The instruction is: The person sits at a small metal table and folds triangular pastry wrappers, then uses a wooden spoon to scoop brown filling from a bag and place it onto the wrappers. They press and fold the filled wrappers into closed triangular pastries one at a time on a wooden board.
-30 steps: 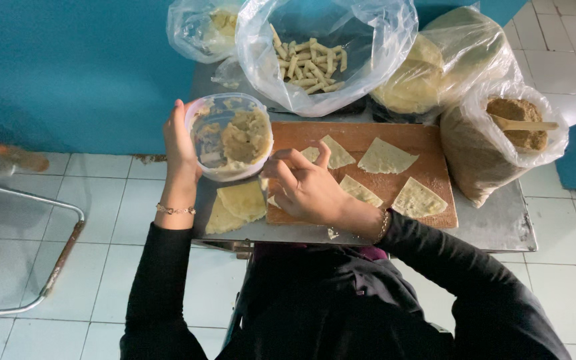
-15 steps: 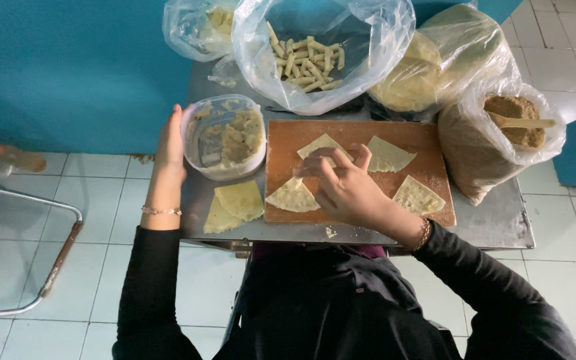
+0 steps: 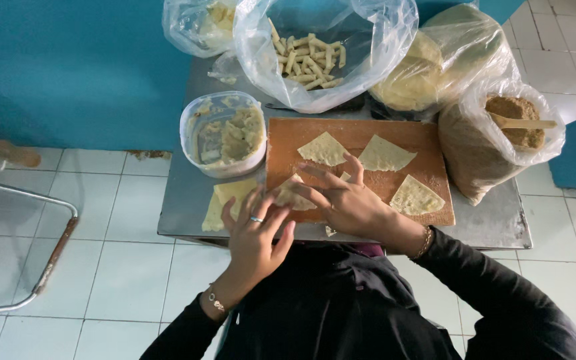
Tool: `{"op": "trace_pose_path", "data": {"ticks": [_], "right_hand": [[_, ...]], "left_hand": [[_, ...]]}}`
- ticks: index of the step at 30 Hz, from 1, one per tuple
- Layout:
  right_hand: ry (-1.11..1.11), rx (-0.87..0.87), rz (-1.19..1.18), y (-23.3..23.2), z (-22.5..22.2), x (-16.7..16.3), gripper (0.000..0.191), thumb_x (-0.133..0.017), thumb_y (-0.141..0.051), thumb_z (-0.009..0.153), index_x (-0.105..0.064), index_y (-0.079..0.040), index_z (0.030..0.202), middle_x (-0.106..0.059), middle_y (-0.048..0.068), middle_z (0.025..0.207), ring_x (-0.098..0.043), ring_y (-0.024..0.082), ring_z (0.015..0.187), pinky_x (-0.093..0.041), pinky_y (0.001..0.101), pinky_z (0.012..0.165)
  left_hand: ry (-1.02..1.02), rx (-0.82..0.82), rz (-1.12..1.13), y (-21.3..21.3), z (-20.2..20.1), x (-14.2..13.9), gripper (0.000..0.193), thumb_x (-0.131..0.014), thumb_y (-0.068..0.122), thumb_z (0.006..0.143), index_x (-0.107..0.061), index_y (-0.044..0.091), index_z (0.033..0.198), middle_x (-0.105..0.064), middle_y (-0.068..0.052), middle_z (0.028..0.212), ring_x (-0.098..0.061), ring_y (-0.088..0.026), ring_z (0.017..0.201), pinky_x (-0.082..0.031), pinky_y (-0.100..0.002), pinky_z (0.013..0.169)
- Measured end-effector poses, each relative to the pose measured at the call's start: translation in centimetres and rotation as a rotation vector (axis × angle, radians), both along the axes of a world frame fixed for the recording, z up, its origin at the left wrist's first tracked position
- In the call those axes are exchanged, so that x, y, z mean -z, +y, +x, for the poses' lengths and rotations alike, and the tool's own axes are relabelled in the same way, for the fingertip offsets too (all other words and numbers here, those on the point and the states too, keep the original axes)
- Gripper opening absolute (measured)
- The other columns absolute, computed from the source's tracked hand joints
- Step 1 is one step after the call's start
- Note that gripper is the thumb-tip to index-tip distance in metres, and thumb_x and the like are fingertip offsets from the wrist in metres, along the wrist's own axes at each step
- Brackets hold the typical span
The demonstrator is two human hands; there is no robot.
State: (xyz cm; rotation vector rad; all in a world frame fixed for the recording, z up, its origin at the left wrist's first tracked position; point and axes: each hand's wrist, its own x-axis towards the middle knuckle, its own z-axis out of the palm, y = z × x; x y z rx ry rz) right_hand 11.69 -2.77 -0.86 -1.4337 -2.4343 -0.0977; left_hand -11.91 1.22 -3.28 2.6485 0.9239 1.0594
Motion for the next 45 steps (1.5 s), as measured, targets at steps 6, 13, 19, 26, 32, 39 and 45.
{"op": "trace_pose_path", "data": {"ticks": [6, 13, 19, 26, 32, 39, 45], "right_hand": [[-0.248, -0.063, 0.103, 0.4, 0.4, 0.3, 0.062, -0.051, -0.047, 0.102, -0.042, -0.016, 0.155, -0.045, 0.002, 0.158, -0.029, 0.016, 0.152, -0.012, 0.0772, 0.112], [-0.671, -0.032, 0.242, 1.1, 0.8, -1.0, 0.060, -0.052, -0.039, 0.098, -0.043, -0.022, 0.155, -0.042, -0.001, 0.163, -0.023, 0.015, 0.156, -0.010, 0.0737, 0.112], [-0.582, 0.074, 0.284, 0.8, 1.5, -2.2, 0.062, -0.052, -0.038, 0.099, -0.041, -0.024, 0.158, -0.038, -0.005, 0.166, -0.020, 0.013, 0.157, -0.007, 0.0754, 0.113], [-0.440, -0.065, 0.168, -0.4, -0.8, -0.1, 0.061, -0.049, -0.047, 0.104, -0.039, -0.021, 0.158, -0.036, 0.004, 0.168, -0.022, 0.020, 0.157, -0.013, 0.0760, 0.113], [-0.686, -0.039, 0.228, -0.1, -0.1, 0.0, 0.054, -0.049, -0.047, 0.097, -0.046, -0.024, 0.146, -0.039, -0.001, 0.165, -0.022, 0.017, 0.154, -0.019, 0.0742, 0.110], [-0.732, -0.039, 0.264, 0.9, 0.4, -0.3, 0.048, -0.048, -0.053, 0.100, -0.052, -0.026, 0.138, -0.040, -0.002, 0.165, -0.018, 0.013, 0.157, -0.011, 0.0724, 0.113], [-0.773, 0.049, 0.390, 1.0, 2.1, -2.4, 0.051, -0.046, -0.037, 0.107, -0.045, -0.026, 0.156, -0.039, -0.006, 0.168, -0.017, 0.017, 0.159, 0.001, 0.0721, 0.116]], "left_hand": [[0.076, -0.085, 0.002, -0.6, 1.4, 2.4, 0.040, -0.064, 0.037, 0.096, -0.070, 0.021, 0.132, -0.052, -0.005, 0.152, -0.038, -0.032, 0.148, -0.019, -0.060, 0.107], [0.104, -0.119, 0.008, -1.2, 1.4, 2.5, 0.042, -0.064, 0.043, 0.097, -0.067, 0.026, 0.136, -0.049, -0.005, 0.154, -0.034, -0.034, 0.149, -0.016, -0.063, 0.107], [0.118, -0.113, -0.011, -1.3, 1.4, 2.3, 0.047, -0.065, 0.048, 0.095, -0.068, 0.027, 0.137, -0.046, -0.006, 0.157, -0.033, -0.039, 0.147, -0.016, -0.064, 0.105], [0.107, -0.070, -0.063, -1.2, 1.4, 2.9, 0.043, -0.069, 0.047, 0.092, -0.071, 0.025, 0.129, -0.042, -0.008, 0.160, -0.027, -0.046, 0.148, -0.017, -0.065, 0.105], [0.087, -0.087, -0.040, -1.3, 1.4, 3.1, 0.043, -0.070, 0.050, 0.092, -0.072, 0.029, 0.129, -0.042, -0.006, 0.161, -0.024, -0.044, 0.151, -0.015, -0.067, 0.108], [0.107, -0.062, -0.077, -1.2, 1.3, 2.4, 0.044, -0.069, 0.049, 0.093, -0.069, 0.032, 0.134, -0.039, -0.009, 0.161, -0.021, -0.047, 0.151, -0.014, -0.069, 0.105], [0.110, -0.082, -0.085, -1.5, 1.4, 2.0, 0.045, -0.068, 0.049, 0.092, -0.067, 0.036, 0.135, -0.036, -0.008, 0.163, -0.022, -0.044, 0.151, -0.015, -0.070, 0.105]]}}
